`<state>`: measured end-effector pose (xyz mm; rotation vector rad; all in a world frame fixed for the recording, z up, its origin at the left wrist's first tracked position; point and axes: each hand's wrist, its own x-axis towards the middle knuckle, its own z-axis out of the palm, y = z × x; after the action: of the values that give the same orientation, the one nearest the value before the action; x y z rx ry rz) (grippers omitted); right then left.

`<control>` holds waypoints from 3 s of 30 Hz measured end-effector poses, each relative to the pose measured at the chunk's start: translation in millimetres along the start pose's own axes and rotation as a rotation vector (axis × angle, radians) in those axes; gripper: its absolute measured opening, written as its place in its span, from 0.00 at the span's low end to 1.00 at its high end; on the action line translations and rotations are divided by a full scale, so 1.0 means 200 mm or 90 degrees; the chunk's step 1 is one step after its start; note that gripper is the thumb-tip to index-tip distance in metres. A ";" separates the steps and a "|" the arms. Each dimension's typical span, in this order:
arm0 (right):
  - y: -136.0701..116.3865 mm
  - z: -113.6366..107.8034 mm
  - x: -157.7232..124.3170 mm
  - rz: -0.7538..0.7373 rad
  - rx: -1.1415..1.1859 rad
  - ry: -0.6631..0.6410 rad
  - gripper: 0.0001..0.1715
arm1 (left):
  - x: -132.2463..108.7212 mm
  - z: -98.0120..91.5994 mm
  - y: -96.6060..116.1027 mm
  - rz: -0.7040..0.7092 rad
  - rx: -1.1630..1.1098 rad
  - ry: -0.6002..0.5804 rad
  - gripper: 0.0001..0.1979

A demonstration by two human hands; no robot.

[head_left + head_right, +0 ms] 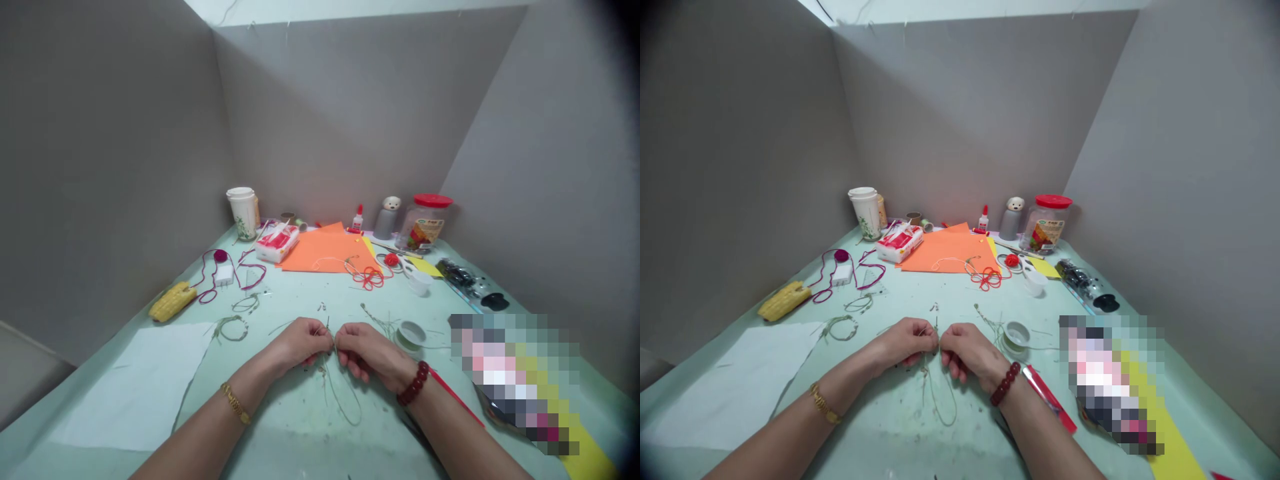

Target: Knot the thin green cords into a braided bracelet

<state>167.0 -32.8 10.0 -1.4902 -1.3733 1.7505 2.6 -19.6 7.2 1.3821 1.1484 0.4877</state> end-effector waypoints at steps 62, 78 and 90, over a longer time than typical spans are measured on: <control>0.01 0.01 -0.01 -0.071 -0.025 0.041 0.04 | 0.00 -0.04 -0.04 0.047 -0.063 -0.047 0.14; -0.02 -0.01 -0.03 -0.088 -0.039 0.061 0.02 | -0.02 -0.02 -0.02 0.055 -0.010 -0.047 0.11; -0.01 0.00 -0.01 -0.058 0.039 0.098 0.02 | -0.02 -0.02 -0.02 0.014 -0.008 -0.063 0.10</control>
<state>167.5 -34.6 12.6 -1.4732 -1.2783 1.5732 -3.8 -21.2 5.4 1.3949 1.0488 0.4361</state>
